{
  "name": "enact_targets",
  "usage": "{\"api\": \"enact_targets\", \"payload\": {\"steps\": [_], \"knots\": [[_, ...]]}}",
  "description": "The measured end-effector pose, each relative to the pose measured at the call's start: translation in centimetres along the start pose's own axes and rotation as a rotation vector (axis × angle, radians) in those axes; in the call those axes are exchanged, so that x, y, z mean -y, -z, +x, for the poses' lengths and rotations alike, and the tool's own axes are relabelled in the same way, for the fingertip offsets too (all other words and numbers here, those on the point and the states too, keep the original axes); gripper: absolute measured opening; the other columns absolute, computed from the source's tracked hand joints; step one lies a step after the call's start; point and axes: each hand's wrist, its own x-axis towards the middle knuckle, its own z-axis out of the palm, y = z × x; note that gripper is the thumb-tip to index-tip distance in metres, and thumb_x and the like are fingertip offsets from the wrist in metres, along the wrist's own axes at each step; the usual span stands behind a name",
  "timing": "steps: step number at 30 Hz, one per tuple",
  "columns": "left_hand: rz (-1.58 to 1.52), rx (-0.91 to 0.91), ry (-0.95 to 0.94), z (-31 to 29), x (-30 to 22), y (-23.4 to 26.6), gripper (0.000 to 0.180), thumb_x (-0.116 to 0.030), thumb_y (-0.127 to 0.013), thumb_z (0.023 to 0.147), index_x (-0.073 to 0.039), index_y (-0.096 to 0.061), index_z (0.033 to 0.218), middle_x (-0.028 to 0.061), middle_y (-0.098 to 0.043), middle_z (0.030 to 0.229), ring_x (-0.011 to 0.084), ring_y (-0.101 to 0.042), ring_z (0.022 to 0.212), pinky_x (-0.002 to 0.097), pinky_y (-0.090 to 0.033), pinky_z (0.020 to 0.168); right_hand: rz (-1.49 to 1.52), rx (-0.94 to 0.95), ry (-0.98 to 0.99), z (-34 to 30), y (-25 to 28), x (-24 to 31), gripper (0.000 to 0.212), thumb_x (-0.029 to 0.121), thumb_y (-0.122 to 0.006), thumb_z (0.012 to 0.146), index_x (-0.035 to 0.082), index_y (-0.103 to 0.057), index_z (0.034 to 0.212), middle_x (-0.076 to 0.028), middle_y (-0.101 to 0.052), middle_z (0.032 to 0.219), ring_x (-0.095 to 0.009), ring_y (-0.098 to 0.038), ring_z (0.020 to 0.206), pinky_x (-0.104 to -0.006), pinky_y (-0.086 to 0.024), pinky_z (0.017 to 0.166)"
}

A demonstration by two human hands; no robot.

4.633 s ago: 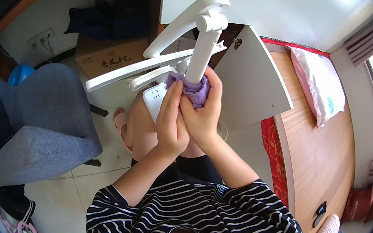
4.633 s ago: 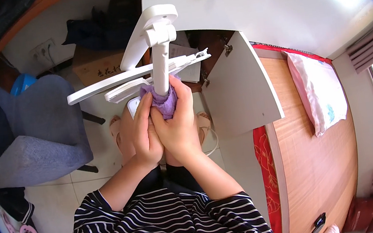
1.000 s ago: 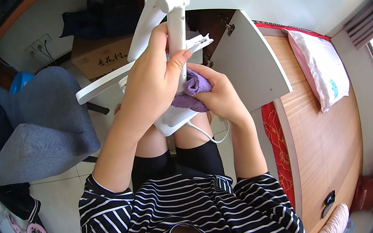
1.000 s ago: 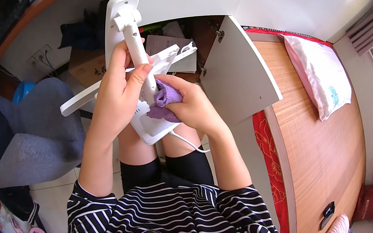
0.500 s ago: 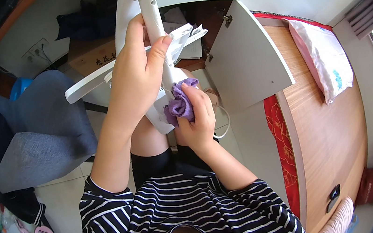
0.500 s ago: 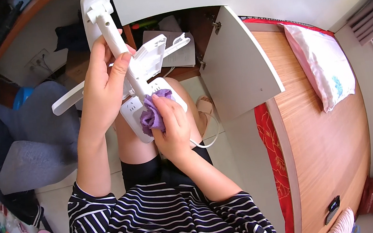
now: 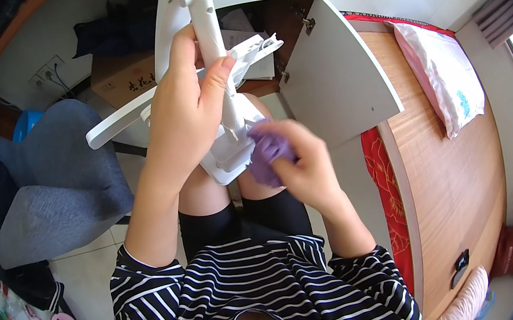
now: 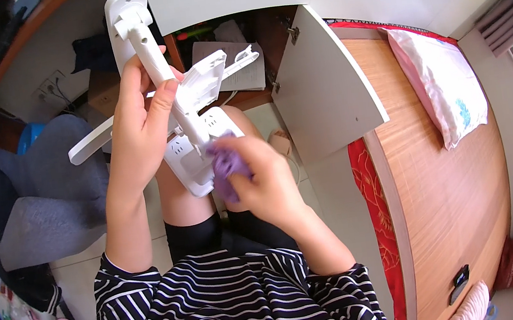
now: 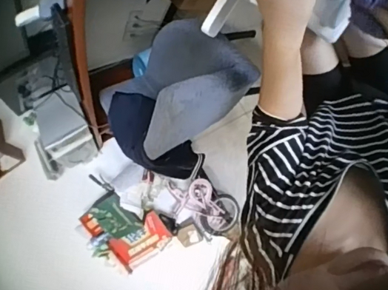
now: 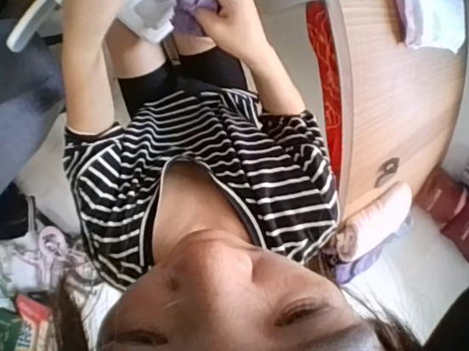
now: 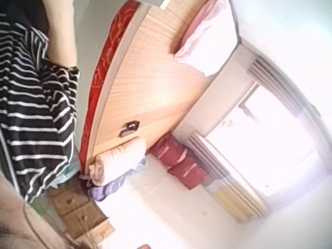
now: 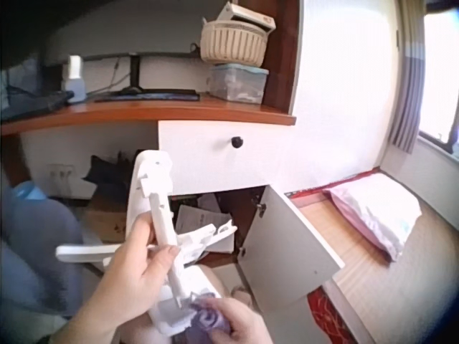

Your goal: The person wipes a white plastic power stand with a purple cloth, rinses the cloth in a bucket of water, and then continues wiping different parts of the stand.

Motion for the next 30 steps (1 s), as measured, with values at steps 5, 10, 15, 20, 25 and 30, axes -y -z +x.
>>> {"api": "enact_targets", "payload": {"steps": [5, 10, 15, 20, 25, 30], "knots": [[-0.059, 0.040, 0.051, -0.2, -0.6, -0.3, 0.037, -0.018, -0.055, 0.099, -0.001, -0.045, 0.130, 0.0131, -0.064, 0.100, 0.0229, -0.064, 0.096, 0.0322, -0.049, 0.082, 0.110, -0.482, 0.314, 2.4, -2.6, 0.0, 0.037, -0.011, -0.063, 0.072, 0.000, -0.060, 0.107, -0.013, -0.059, 0.113, -0.023, -0.060, 0.102, -0.0333, -0.047, 0.092], [-0.048, 0.068, 0.090, 0.0, -0.8, 0.1, 0.038, -0.014, -0.053, 0.100, 0.000, -0.043, 0.134, 0.0084, -0.063, 0.105, 0.0157, -0.060, 0.101, 0.0288, -0.046, 0.089, -0.294, -0.309, 0.365, 2.7, -3.8, -0.5, 0.040, -0.008, -0.063, 0.061, 0.003, -0.067, 0.100, -0.013, -0.060, 0.103, -0.032, -0.059, 0.097, -0.0381, -0.049, 0.084], [-0.008, 0.106, 0.154, -0.5, -1.1, 0.0, 0.039, -0.015, -0.053, 0.100, 0.000, -0.043, 0.135, 0.0096, -0.062, 0.108, 0.0156, -0.061, 0.100, 0.0288, -0.047, 0.088, -0.299, -0.030, 0.185, 2.0, -0.4, 1.2, 0.035, -0.006, -0.064, 0.067, 0.001, -0.066, 0.101, -0.013, -0.062, 0.096, -0.030, -0.061, 0.092, -0.0361, -0.049, 0.083], [-0.017, -0.031, 0.026, -0.5, 0.1, 0.0, 0.041, -0.020, -0.060, 0.096, -0.001, -0.046, 0.129, 0.0168, -0.064, 0.096, 0.0313, -0.065, 0.091, 0.0378, -0.052, 0.076, 1.112, -0.042, -0.256, 1.5, 0.3, 1.6, 0.037, 0.010, -0.059, 0.093, -0.001, -0.050, 0.127, -0.013, -0.063, 0.116, -0.020, -0.062, 0.105, -0.0330, -0.050, 0.092], [-0.043, -0.251, -0.162, -1.4, 0.7, -1.8, 0.034, -0.012, -0.061, 0.094, -0.001, -0.048, 0.123, 0.0159, -0.048, 0.115, 0.0259, -0.059, 0.100, 0.0330, -0.053, 0.077, 1.634, -0.016, -0.030, 2.3, -1.9, -1.6, 0.045, 0.020, -0.039, 0.099, -0.003, -0.042, 0.137, -0.020, -0.055, 0.129, -0.030, -0.058, 0.115, -0.0422, -0.047, 0.102], [-0.063, -0.143, -0.189, -3.4, 1.3, -0.7, 0.023, -0.012, -0.058, 0.095, -0.001, -0.052, 0.114, 0.0160, -0.048, 0.119, 0.0254, -0.056, 0.106, 0.0322, -0.052, 0.082, 1.316, -0.142, -0.077, 3.8, -4.7, 1.4, 0.041, 0.016, -0.052, 0.097, 0.005, -0.042, 0.136, -0.009, -0.052, 0.129, -0.018, -0.054, 0.115, -0.0322, -0.045, 0.100]]}}
